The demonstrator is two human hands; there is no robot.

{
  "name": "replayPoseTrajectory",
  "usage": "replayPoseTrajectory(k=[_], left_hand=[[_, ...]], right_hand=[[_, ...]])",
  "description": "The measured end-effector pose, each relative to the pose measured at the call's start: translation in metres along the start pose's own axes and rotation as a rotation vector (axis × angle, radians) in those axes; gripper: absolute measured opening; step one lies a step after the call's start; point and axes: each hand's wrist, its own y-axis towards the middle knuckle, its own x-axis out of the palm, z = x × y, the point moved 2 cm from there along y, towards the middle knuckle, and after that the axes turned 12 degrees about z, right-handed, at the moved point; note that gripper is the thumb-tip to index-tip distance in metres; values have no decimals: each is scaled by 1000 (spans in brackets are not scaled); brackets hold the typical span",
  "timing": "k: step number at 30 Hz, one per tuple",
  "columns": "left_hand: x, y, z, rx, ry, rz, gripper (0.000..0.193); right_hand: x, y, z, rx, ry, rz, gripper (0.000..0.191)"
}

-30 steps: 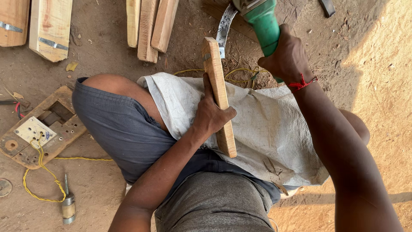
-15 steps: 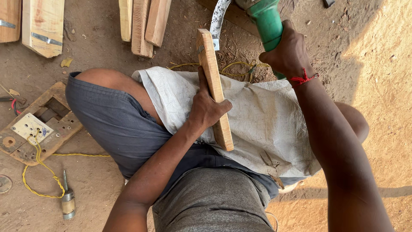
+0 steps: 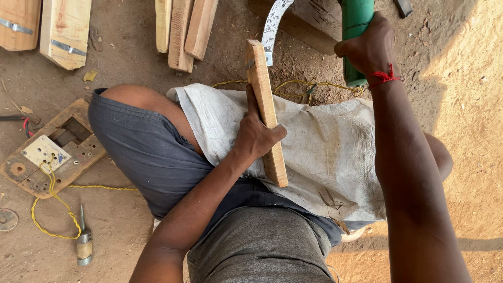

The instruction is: The person uses a green angle grinder to smooth the edges of a wooden plank. They hold the plank with one hand and guide the grinder along the edges, creating sparks as the tool contacts the wood.

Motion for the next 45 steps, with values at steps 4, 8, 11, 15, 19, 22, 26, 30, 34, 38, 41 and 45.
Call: replayPoseTrajectory(k=[4, 8, 11, 15, 19, 22, 26, 30, 34, 38, 41, 45], left_hand=[[2, -1, 2, 147, -44, 41, 129], [4, -2, -2, -23, 14, 0, 128], [2, -1, 1, 11, 7, 26, 130], [1, -1, 5, 12, 13, 23, 130], [1, -3, 7, 23, 6, 36, 128], [2, -5, 6, 17, -5, 16, 127], [2, -5, 4, 44, 3, 27, 127], [3, -5, 2, 101, 29, 42, 129], [4, -4, 1, 52, 14, 16, 127], [2, -3, 2, -6, 16, 9, 128], [1, -1, 3, 7, 17, 12, 130], [2, 1, 3, 38, 14, 16, 130]], right_hand=[[0, -11, 8, -135, -82, 31, 69], [7, -16, 7, -179, -128, -29, 69], [5, 2, -3, -138, -31, 7, 70], [0, -3, -11, -40, -43, -42, 69], [10, -39, -18, -198, -102, -115, 67], [16, -37, -18, -128, -98, -158, 67], [-2, -3, -7, 89, 39, -70, 68], [-21, 18, 7, 223, 200, -58, 59], [-7, 21, 3, 104, 193, -46, 60], [-5, 21, 3, 3, 133, -41, 61], [-13, 25, 10, 111, 188, -29, 57], [-11, 23, 4, 94, 123, -1, 59]])
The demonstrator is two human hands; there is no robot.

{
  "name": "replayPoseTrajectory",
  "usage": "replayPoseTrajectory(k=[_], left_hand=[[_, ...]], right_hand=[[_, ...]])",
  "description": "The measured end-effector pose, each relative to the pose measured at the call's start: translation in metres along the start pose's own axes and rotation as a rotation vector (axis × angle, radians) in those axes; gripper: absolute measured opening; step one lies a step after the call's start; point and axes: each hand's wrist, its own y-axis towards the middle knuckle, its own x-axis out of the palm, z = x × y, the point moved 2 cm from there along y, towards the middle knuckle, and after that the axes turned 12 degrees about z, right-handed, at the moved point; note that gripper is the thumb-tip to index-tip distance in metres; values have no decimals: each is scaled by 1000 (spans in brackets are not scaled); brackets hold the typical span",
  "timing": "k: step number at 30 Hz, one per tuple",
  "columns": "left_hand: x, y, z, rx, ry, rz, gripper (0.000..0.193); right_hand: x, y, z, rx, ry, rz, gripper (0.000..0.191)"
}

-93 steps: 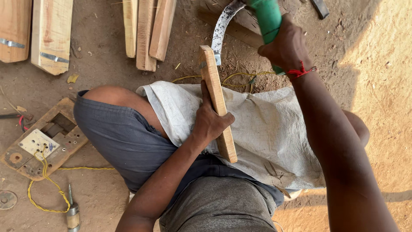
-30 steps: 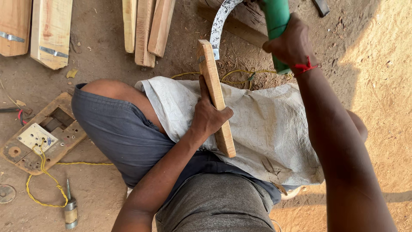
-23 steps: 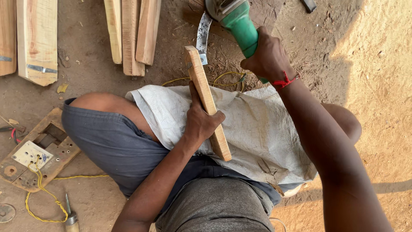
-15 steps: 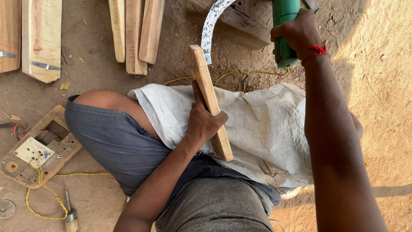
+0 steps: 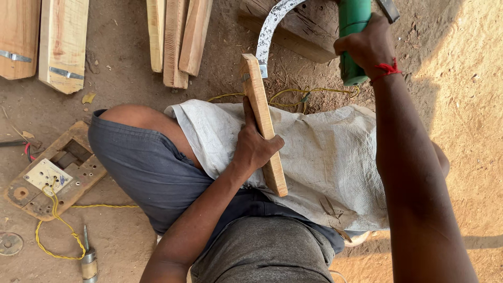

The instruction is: The person uses a green angle grinder to smooth the edges of a wooden plank. They hold the plank with one hand and guide the grinder along the edges, creating sparks as the tool contacts the wood.

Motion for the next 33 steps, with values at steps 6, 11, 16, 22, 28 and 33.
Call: replayPoseTrajectory(k=[6, 11, 16, 22, 28, 33], left_hand=[[1, 0, -1, -8, -2, 9, 125], [-1, 0, -2, -46, -2, 1, 126], [0, -3, 1, 47, 13, 26, 125], [2, -6, 7, 121, -17, 30, 123], [5, -9, 21, 76, -9, 25, 123], [4, -10, 32, 15, 25, 8, 123]], right_hand=[[35, -45, -20, -212, -181, -137, 70], [26, -38, -19, -122, -156, -112, 69], [-9, -2, 7, 151, -28, -31, 60], [-4, 1, 8, 66, -125, -57, 68], [-10, 8, 3, 132, -60, 5, 66], [-11, 5, 3, 62, -103, 3, 68]])
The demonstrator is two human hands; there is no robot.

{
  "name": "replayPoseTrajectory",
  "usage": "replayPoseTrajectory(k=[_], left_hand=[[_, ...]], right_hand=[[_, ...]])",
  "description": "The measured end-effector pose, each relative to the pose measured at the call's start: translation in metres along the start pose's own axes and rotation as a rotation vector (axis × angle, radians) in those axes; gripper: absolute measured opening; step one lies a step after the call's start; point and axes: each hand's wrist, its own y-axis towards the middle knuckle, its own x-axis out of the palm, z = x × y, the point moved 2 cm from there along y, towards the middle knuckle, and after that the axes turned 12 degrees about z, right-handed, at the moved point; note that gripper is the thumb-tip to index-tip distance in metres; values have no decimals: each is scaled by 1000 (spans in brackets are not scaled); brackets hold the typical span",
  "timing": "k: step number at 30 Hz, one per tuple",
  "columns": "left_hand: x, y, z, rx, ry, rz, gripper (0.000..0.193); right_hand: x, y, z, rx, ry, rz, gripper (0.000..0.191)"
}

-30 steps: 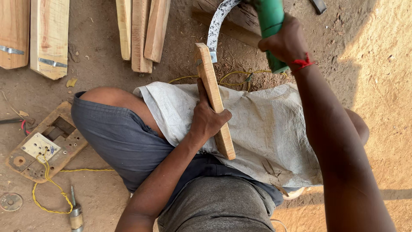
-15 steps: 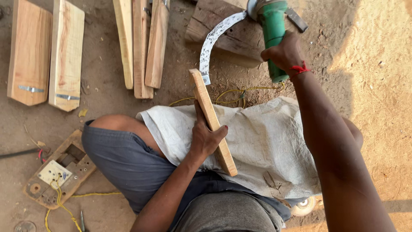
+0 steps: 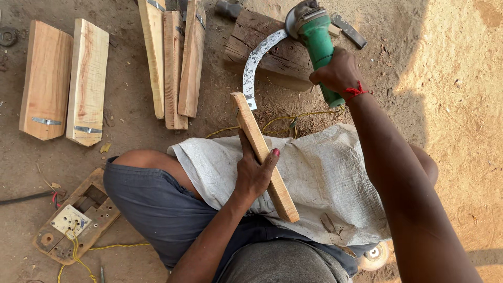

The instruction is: The person uses a green angle grinder to smooth the edges of a wooden plank. They hold the plank with one hand and guide the grinder along the edges, creating sparks as the tool contacts the wood.

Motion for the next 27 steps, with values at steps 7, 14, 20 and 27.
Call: replayPoseTrajectory(k=[7, 14, 20, 27], left_hand=[[-4, -3, 15, 24, -36, -5, 119], [-2, -9, 24, -19, -100, -51, 122], [-2, -9, 25, -21, -141, -21, 120], [-7, -6, 26, -11, -178, -26, 119]], right_hand=[[3, -2, -4, -46, 32, -18, 66], [4, -1, -3, -2, 67, -15, 65], [10, -3, -5, -27, 102, -25, 65], [14, -2, -14, -47, 84, 2, 66]])
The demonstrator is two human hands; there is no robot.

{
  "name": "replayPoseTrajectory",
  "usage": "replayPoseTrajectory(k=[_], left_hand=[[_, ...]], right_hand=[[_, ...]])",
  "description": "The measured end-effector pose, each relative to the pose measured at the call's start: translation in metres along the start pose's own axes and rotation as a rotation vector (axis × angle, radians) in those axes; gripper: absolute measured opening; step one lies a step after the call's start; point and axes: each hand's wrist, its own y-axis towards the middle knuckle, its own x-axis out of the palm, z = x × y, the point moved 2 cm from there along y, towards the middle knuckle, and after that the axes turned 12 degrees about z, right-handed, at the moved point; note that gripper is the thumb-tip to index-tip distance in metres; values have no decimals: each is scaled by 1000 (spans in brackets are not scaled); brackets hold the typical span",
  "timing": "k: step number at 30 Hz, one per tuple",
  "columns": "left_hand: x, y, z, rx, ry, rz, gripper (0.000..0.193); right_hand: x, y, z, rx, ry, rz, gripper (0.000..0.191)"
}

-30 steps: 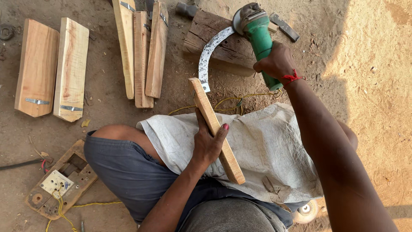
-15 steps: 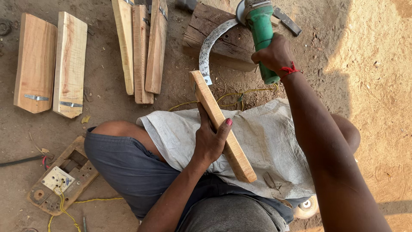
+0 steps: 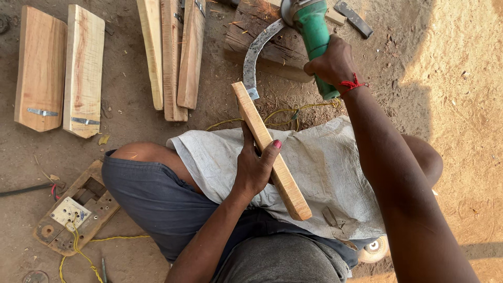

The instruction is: The person uses a green angle grinder to smooth the edges of a wooden plank. They hold the plank with one hand and guide the grinder along the edges, creating sparks as the tool contacts the wood.

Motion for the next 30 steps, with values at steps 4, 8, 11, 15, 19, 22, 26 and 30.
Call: replayPoseTrajectory(k=[4, 8, 11, 15, 19, 22, 26, 30], left_hand=[[-1, 0, 4, -16, -16, 4, 119], [0, -2, 5, -15, -18, -2, 119], [1, -2, 6, -5, -35, -5, 119], [0, 0, 6, -36, -16, -4, 118], [1, 0, 7, -32, -17, -6, 116], [1, 0, 7, -13, -39, 3, 115], [1, -1, 4, 0, -39, 5, 114], [1, 0, 1, 3, -44, 6, 113]], right_hand=[[-4, 0, 1, -15, -19, -18, 66], [-5, -5, 5, -46, -53, -15, 65], [-4, -5, 7, 28, -19, 6, 65], [0, -5, 6, -12, -50, -4, 67], [-3, -7, 8, 80, 9, 26, 68], [-4, -12, 10, -24, -60, -35, 65], [-1, -16, 15, -9, 18, 13, 65], [8, -19, 16, -71, 21, 0, 67]])
